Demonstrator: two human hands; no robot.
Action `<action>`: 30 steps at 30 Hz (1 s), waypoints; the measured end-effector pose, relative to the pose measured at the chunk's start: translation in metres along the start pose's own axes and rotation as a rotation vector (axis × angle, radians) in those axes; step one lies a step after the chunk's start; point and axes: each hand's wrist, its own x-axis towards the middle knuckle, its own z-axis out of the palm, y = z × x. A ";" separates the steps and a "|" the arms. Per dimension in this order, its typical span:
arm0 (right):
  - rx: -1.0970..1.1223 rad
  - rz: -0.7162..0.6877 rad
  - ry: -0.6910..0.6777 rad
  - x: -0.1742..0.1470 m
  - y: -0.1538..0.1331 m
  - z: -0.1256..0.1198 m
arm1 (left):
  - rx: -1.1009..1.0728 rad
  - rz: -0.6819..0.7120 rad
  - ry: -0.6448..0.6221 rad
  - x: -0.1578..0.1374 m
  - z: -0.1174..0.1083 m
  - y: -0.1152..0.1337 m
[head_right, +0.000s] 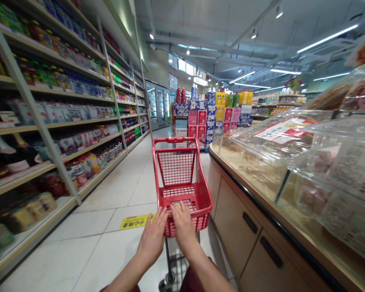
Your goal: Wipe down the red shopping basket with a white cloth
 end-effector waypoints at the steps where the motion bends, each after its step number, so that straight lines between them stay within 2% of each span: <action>1: -0.014 -0.022 -0.025 0.000 0.002 -0.001 | 0.007 0.001 0.000 0.001 0.000 -0.002; 3: -0.063 0.008 -0.026 -0.003 0.019 -0.012 | 0.017 0.003 0.008 0.001 0.000 -0.004; 5: -0.122 0.125 0.029 -0.008 0.039 -0.025 | 0.015 0.000 0.021 0.002 -0.001 -0.005; 7: -0.139 0.199 0.087 -0.013 0.043 -0.028 | 0.006 -0.009 0.026 0.003 0.000 -0.002; 9: -0.094 0.157 0.107 -0.016 0.027 -0.018 | 0.002 -0.019 0.025 0.003 0.000 0.001; 11: -0.026 0.037 0.101 -0.017 0.006 -0.005 | 0.011 -0.013 0.023 0.003 0.001 0.002; 13: 0.004 -0.044 0.099 -0.017 -0.002 -0.001 | 0.024 0.010 0.028 0.001 0.000 0.001; 15: -0.022 -0.027 0.122 -0.019 0.010 -0.010 | 0.023 0.025 0.026 0.000 0.000 0.000; 17: -0.072 0.068 0.168 -0.021 0.028 -0.022 | 0.008 0.016 0.021 0.000 -0.001 0.000; 19: -0.088 0.138 0.195 -0.022 0.034 -0.025 | -0.003 -0.002 0.027 0.000 0.000 0.002; 21: -0.063 0.106 0.182 -0.021 0.022 -0.018 | -0.003 -0.007 0.036 0.000 0.001 0.005; 25: -0.026 -0.060 0.140 -0.018 -0.007 -0.002 | -0.007 0.030 0.006 -0.003 0.001 0.005; 27: -0.055 -0.030 0.145 -0.020 0.003 -0.009 | -0.027 0.053 -0.008 -0.002 -0.003 -0.001; 30: -0.087 0.098 0.160 -0.028 0.037 -0.028 | -0.067 0.051 0.009 0.009 -0.012 -0.015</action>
